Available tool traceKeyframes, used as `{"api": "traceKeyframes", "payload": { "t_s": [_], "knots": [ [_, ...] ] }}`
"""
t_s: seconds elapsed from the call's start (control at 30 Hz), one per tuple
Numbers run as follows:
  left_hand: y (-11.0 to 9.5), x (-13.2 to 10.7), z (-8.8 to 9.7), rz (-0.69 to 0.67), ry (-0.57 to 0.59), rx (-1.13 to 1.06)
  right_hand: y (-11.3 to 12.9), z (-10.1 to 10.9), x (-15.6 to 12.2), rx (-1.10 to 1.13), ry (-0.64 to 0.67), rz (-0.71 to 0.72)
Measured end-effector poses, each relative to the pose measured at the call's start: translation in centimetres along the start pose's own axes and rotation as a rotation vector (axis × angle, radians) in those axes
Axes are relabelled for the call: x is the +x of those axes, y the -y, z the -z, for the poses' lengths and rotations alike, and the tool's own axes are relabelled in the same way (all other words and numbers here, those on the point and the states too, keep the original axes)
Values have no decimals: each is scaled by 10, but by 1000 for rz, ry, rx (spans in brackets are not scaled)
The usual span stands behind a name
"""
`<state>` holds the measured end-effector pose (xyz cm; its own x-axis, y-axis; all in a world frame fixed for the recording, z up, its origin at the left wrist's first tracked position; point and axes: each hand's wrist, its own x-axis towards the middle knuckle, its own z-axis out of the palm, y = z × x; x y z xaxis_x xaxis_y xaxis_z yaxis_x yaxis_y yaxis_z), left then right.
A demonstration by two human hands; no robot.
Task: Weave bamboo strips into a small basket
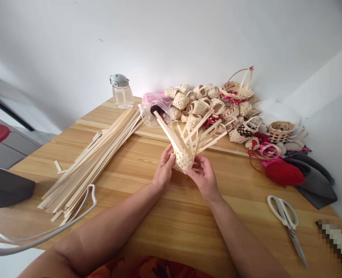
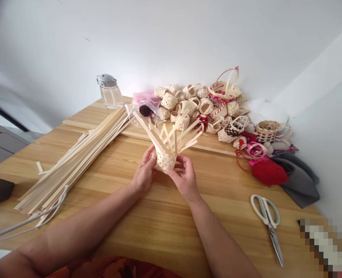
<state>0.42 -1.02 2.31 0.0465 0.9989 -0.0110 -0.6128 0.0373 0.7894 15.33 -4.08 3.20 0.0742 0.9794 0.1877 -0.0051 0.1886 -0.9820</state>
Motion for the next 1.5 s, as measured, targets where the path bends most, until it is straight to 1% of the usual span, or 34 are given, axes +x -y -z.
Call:
{"api": "traceKeyframes", "payload": {
  "t_s": [0.1, 0.23, 0.4, 0.5, 0.67, 0.73, 0.8, 0.9, 1.03, 1.17, 1.23, 1.33, 1.4, 1.5],
  "knots": [
    [-3, -1, -1, -15, 20, 27, 0, -2, -2, -18, 30, -22],
    [-7, -3, -4, -59, 37, 34, -1, -1, -2, -55, 48, -17],
    [-8, -5, -4, -68, -12, 41, -8, 4, 2, -156, 12, -32],
    [-7, -6, -2, -129, -19, 139, -11, 6, 3, -197, -11, -62],
    [-6, -4, 2, -309, 2, 406, -15, 8, 3, -200, -51, -78],
    [-7, -3, 3, -336, 0, 436, -16, 9, 4, -201, -68, -87],
    [-8, -4, 2, -330, 1, 420, -17, 10, 5, -200, -90, -108],
    [-8, -5, -1, -283, -4, 324, -14, 10, 6, -168, -124, -99],
    [-9, -6, -3, -181, 25, 174, -8, 9, 5, -106, -154, -36],
    [-13, -3, -4, -59, 12, 11, -7, 9, 5, -54, -177, -31],
    [-15, -1, -4, 3, -11, -75, -8, 9, 5, -15, -173, -29],
    [-17, 1, -5, 58, -43, -169, -8, 9, 4, 7, -147, -39],
    [-19, 2, -5, 117, -35, -202, -7, 9, 3, -6, -128, -53],
    [-21, 1, -5, 244, 7, -226, -4, 7, 1, -27, -110, -79]
  ]
}}
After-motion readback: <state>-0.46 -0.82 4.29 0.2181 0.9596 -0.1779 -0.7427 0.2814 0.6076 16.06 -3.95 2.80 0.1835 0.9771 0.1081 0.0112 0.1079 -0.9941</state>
